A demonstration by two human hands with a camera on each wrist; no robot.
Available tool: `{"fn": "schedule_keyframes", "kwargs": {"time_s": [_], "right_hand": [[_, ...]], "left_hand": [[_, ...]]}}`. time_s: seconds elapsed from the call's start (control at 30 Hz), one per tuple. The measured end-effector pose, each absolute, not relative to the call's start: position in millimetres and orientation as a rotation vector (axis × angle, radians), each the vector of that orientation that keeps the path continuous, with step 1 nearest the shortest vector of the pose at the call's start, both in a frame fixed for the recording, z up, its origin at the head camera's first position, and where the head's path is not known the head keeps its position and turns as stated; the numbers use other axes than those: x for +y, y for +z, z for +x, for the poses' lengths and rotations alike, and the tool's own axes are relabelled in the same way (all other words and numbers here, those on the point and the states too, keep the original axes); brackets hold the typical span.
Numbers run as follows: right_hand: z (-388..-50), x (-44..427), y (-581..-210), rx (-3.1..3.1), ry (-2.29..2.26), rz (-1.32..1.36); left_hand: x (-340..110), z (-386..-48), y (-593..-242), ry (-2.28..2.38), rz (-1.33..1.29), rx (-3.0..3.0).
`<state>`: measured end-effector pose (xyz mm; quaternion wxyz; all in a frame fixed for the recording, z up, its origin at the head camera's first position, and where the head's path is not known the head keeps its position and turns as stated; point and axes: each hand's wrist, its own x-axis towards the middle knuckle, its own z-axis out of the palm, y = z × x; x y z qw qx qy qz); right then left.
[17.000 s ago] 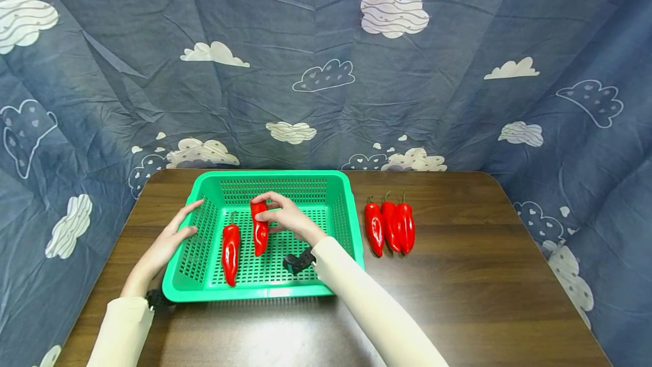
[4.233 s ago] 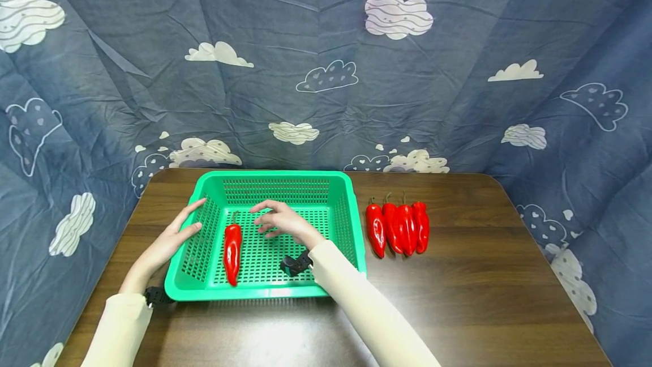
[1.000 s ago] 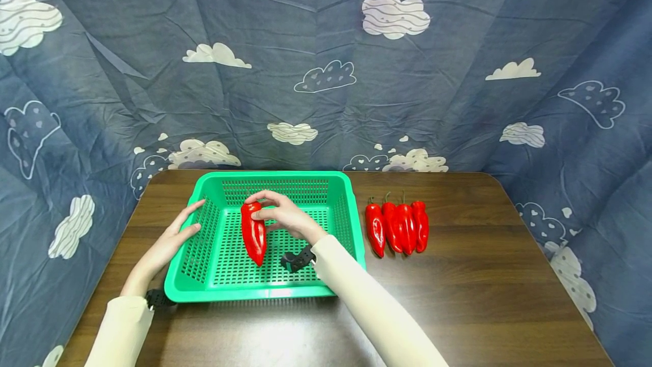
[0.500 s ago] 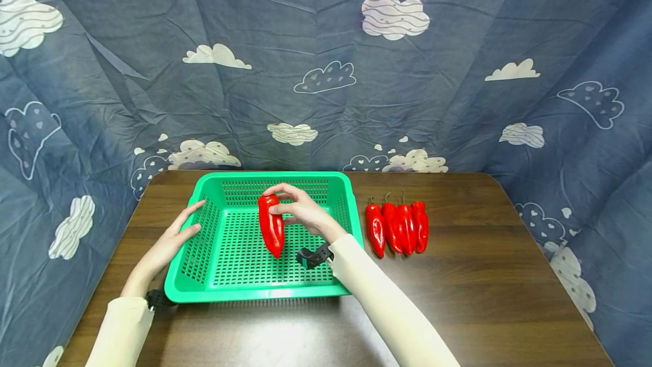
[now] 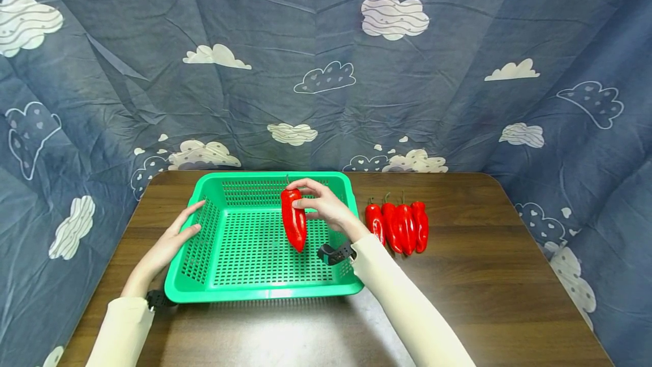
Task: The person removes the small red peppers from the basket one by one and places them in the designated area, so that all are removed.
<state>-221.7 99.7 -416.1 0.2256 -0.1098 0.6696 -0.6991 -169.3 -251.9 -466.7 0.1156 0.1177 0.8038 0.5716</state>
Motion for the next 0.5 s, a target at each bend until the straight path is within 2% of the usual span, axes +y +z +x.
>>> {"fn": "schedule_keyframes", "kwargs": {"time_s": [0.5], "right_hand": [[-221.2,141.3,-414.7,1.894,-1.962,-0.243]], "left_hand": [[-251.9,-169.4,-466.1,1.672,0.34,2.358]]}}
